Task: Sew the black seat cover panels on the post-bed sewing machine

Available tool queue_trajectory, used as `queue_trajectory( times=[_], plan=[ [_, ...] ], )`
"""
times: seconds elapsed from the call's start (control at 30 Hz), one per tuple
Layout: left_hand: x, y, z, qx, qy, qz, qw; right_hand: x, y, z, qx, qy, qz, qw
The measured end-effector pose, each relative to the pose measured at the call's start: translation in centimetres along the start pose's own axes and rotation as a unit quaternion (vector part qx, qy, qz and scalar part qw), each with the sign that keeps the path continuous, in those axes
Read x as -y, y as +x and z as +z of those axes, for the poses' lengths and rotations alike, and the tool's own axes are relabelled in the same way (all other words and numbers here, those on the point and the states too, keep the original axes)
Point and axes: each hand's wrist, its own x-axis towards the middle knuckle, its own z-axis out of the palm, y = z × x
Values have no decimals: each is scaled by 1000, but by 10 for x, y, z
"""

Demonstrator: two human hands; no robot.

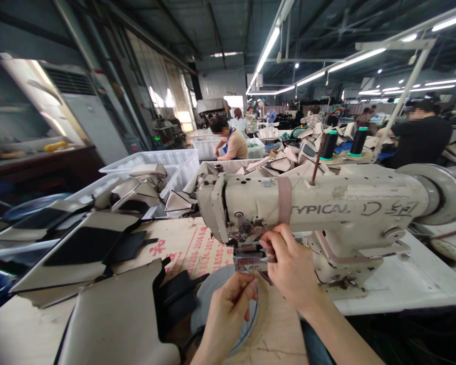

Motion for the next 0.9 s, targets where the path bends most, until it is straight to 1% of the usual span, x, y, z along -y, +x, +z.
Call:
queue_trajectory(
  times=[0.1, 0.17, 0.27, 0.43, 0.57, 0.63, 0.7, 0.77, 0.8, 0.83, 0.9],
  plan=[
    [2, 0, -1, -8, 20, 3, 1000, -1, -1, 1, -47, 0, 22, 999],
    [5, -1, -2, -29, 41, 12, 999, -2, 0, 2, -86, -11, 33, 996],
    [7, -2, -5, -61, 50, 17, 997, -4, 4, 1, -119, -23, 31, 992],
    [5, -4, -12, -60, 41, 18, 997, -2, 11, -2, -145, -33, 8, 989],
    [2, -5, -12, -60, 40, 26, 997, 0, 19, -3, -167, -74, -32, 983],
    [1, -5, -11, -61, 36, 32, 997, 1, 24, -2, -162, -91, -54, 981],
    [2, -5, -11, -60, 32, 39, 997, 3, 28, -2, -141, -90, -74, 983],
    [3, -5, -11, -60, 29, 47, 997, 3, 33, -7, -125, -62, -78, 987],
    [4, -5, -12, -62, 28, 50, 996, 1, 36, -13, -129, -40, -71, 988],
    [5, -5, -14, -65, 26, 53, 996, -2, 40, -20, -145, -18, -56, 988],
    [7, -6, -17, -71, 25, 52, 996, -15, 53, -39, -199, 9, 8, 980]
  ],
)
